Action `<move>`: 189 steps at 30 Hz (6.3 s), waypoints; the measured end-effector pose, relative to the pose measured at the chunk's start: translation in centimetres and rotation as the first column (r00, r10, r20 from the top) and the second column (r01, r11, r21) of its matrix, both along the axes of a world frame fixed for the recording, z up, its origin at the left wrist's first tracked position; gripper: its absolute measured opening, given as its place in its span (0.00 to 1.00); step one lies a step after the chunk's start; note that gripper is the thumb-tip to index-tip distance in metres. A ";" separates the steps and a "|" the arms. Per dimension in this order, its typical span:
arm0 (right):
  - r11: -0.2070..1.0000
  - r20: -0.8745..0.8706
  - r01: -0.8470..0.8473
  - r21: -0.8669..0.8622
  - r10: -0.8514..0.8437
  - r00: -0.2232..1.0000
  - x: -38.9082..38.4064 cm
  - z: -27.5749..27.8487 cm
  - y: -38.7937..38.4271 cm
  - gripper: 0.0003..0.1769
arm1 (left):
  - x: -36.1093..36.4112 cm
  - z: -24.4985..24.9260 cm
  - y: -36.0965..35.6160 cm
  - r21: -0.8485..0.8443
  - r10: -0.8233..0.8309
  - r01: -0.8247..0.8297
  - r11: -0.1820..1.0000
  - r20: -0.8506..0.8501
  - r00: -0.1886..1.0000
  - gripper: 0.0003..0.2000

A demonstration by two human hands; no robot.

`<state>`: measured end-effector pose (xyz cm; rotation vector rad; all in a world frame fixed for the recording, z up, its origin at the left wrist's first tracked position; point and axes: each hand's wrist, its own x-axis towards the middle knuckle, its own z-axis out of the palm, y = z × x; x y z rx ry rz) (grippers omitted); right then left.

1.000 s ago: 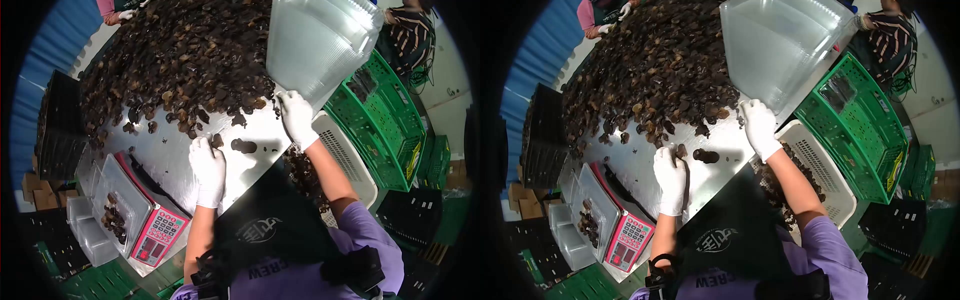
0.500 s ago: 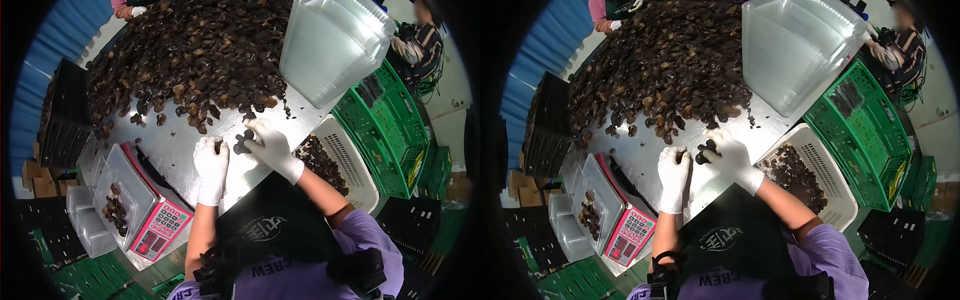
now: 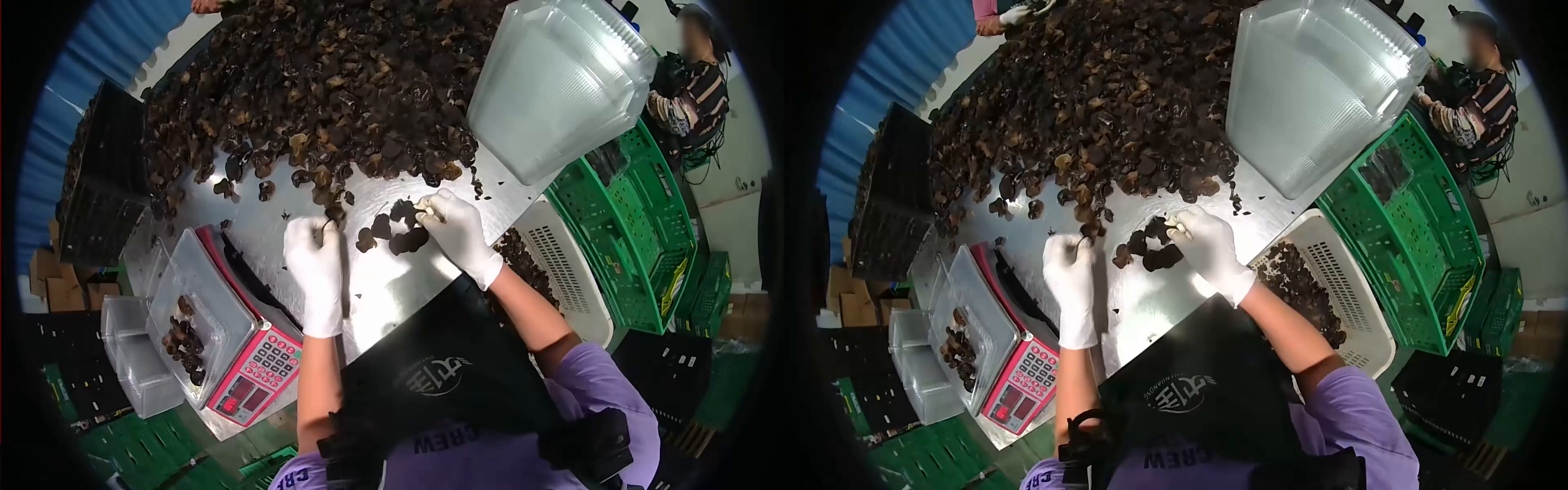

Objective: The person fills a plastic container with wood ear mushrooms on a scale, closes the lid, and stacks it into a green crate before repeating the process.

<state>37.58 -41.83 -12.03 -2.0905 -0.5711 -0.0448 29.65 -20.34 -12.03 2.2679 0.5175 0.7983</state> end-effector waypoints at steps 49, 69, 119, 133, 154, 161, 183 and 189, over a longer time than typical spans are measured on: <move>0.595 -0.705 0.391 0.702 0.507 0.496 1.4 -0.4 -5.1 0.12 | -1.5 -0.6 -7.8 -0.499 -0.383 0.297 0.814 -0.078 0.920 0.12; 0.936 -0.322 -0.264 0.232 0.330 0.887 -6.0 4.1 4.3 0.11 | -6.0 3.2 -2.7 -0.983 -0.040 0.183 0.002 0.183 0.982 0.15; 0.987 0.419 0.088 -0.132 -0.025 0.908 -0.8 -1.7 0.0 0.35 | 6.4 -0.7 4.7 0.334 0.145 -0.001 0.942 -0.405 0.903 0.12; 0.862 0.368 -0.078 -0.500 0.293 0.882 9.6 -0.2 15.3 0.13 | -1.3 -1.5 5.1 -0.947 0.188 0.312 0.078 0.322 0.928 0.14; 0.942 -0.014 -0.279 -0.187 0.282 0.959 10.0 1.8 16.1 0.18 | 7.3 -1.9 4.4 0.110 0.235 -0.211 0.971 -0.283 0.930 0.05; 0.928 0.124 -0.235 -0.288 0.280 0.952 9.9 -0.9 16.5 0.09 | 6.1 0.0 6.5 -0.177 0.300 -0.321 0.930 -0.136 0.944 0.06; 0.761 0.434 0.073 -0.645 0.286 0.854 14.1 0.4 10.5 0.15 | 5.3 4.4 6.5 -0.913 0.190 0.185 0.363 0.267 0.945 0.08; 0.933 0.415 0.043 -0.358 0.118 0.902 13.1 1.8 8.8 0.10 | 2.6 3.8 5.8 -0.944 0.173 0.329 -0.038 0.318 0.932 0.08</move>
